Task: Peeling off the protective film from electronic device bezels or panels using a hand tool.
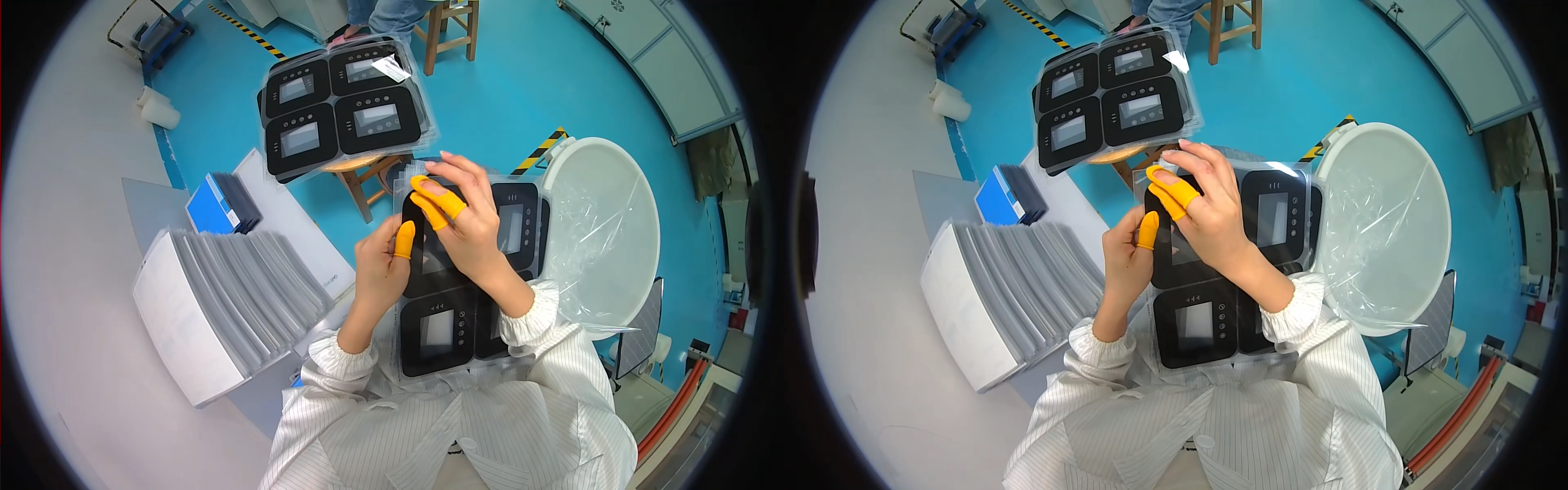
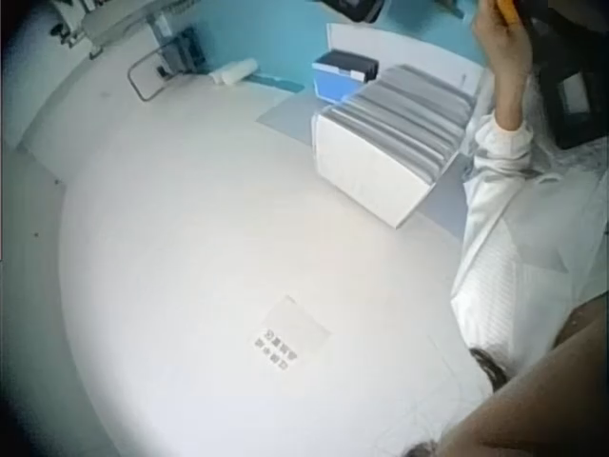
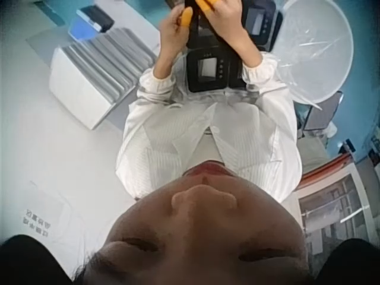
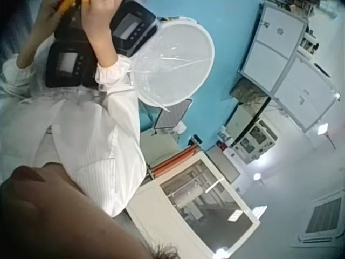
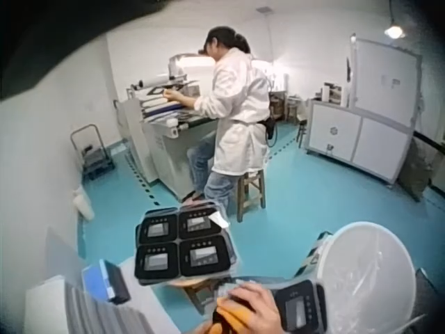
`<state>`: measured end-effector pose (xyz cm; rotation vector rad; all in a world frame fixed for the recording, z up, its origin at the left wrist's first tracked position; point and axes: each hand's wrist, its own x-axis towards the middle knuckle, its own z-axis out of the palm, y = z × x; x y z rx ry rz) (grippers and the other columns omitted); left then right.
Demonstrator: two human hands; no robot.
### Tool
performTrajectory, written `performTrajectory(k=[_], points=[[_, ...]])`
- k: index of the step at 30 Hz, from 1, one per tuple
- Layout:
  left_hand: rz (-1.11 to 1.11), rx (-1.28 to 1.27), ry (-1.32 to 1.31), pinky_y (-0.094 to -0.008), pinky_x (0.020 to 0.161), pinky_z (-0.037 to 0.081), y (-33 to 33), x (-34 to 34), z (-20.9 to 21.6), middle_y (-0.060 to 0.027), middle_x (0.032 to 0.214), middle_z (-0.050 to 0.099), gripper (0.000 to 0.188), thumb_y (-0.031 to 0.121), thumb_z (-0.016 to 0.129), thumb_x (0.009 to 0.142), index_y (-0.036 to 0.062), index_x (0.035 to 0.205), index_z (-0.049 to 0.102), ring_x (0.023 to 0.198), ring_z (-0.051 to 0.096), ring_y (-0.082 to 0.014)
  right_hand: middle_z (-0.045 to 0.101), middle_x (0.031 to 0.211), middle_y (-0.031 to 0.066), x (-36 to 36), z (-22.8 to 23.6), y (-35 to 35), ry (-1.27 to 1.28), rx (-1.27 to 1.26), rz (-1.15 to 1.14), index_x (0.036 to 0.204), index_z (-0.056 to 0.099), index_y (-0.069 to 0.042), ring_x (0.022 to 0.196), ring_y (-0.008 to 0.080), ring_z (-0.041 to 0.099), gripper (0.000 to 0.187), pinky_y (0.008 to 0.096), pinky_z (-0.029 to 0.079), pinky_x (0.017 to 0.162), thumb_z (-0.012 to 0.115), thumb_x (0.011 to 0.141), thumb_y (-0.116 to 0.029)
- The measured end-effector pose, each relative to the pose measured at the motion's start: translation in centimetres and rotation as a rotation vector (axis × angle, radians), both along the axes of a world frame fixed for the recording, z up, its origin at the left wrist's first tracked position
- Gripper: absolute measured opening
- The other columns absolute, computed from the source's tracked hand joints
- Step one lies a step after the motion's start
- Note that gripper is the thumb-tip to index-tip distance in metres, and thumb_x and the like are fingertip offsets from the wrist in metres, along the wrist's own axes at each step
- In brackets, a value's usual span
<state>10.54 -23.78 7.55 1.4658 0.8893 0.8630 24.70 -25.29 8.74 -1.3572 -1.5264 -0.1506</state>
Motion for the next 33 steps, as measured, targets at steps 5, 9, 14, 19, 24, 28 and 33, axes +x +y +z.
performTrajectory(k=[5,9,14,19,24,28,33], points=[[-0.04,-0.034,0.013,-0.0193,0.054,0.045,0.3,-0.3,-0.2,-0.0036,0.075,0.057,0.023,-0.013,0.047,0.08,-0.0053,0.098,0.057,0.066,0.056,-0.006,0.056,0.11,0.013,0.2,0.5,1.4,-0.003,-0.003,0.125,0.084,0.06,0.002,0.11,0.0345,0.05,0.023,0.041,0.043,0.088,0.069,0.063,0.004],[0.077,-0.222,-0.093,-0.0174,0.057,0.044,0.9,-1.5,-1.0,0.0004,0.08,0.056,0.023,-0.015,0.046,0.079,-0.0058,0.098,0.057,0.071,0.052,-0.0034,0.046,0.122,0.0147,0.4,-0.2,-0.3,-0.092,-0.191,0.351,0.083,0.056,0.0,0.123,0.0398,0.033,0.024,0.0467,0.033,0.098,0.066,0.063,0.006],[-0.194,-0.171,-0.041,-0.0155,0.067,0.043,3.1,-4.2,-2.5,0.0001,0.089,0.058,0.027,-0.012,0.055,0.08,-0.0034,0.105,0.057,0.078,0.052,-0.0026,0.043,0.126,0.0144,0.5,-1.2,-2.1,0.002,-0.287,0.35,0.085,0.057,-0.002,0.126,0.0392,0.029,0.024,0.0467,0.029,0.101,0.067,0.064,0.005],[-0.179,-0.169,-0.151,-0.0191,0.074,0.046,5.6,-3.3,0.4,-0.0036,0.096,0.062,0.025,0.01,0.049,0.091,-0.0004,0.112,0.057,0.086,0.058,-0.0075,0.041,0.129,0.0153,0.3,-0.8,-2.1,0.023,-0.28,0.35,0.081,0.057,0.002,0.126,0.0395,0.03,0.023,0.0467,0.031,0.102,0.066,0.061,0.009],[0.114,-0.32,-0.201,-0.0161,0.047,0.035,5.7,-0.2,-0.2,0.002,0.066,0.057,0.025,0.017,0.047,0.093,0.0012,0.091,0.065,0.053,0.045,-0.0024,0.044,0.134,0.0118,0.4,-0.3,-2.2,0.046,-0.357,0.497,0.081,0.047,-0.003,0.133,0.0305,0.027,0.022,0.0535,0.018,0.107,0.059,0.068,0.011],[0.305,-0.517,-0.287,-0.0283,0.054,0.049,9.3,-3.2,-1.3,-0.0042,0.073,0.061,0.024,0.024,0.051,0.09,0.0023,0.094,0.062,0.058,0.056,-0.013,0.065,0.102,0.0092,2.9,0.4,-6.3,0.38,-0.465,0.68,0.097,0.054,-0.003,0.111,0.0268,0.054,0.022,0.0486,0.023,0.108,0.045,0.079,0.007],[0.889,-0.286,-0.624,-0.0285,0.077,0.051,22.3,-21.6,-3.4,-0.01,0.092,0.061,0.022,0.018,0.046,0.093,0.0002,0.1,0.057,0.083,0.061,-0.0192,0.062,0.074,0.0113,18.8,-2.0,-21.2,0.877,-0.498,0.03,0.094,0.05,-0.002,0.076,0.0253,0.063,0.026,0.0402,0.052,0.073,0.042,0.094,-0.027]])
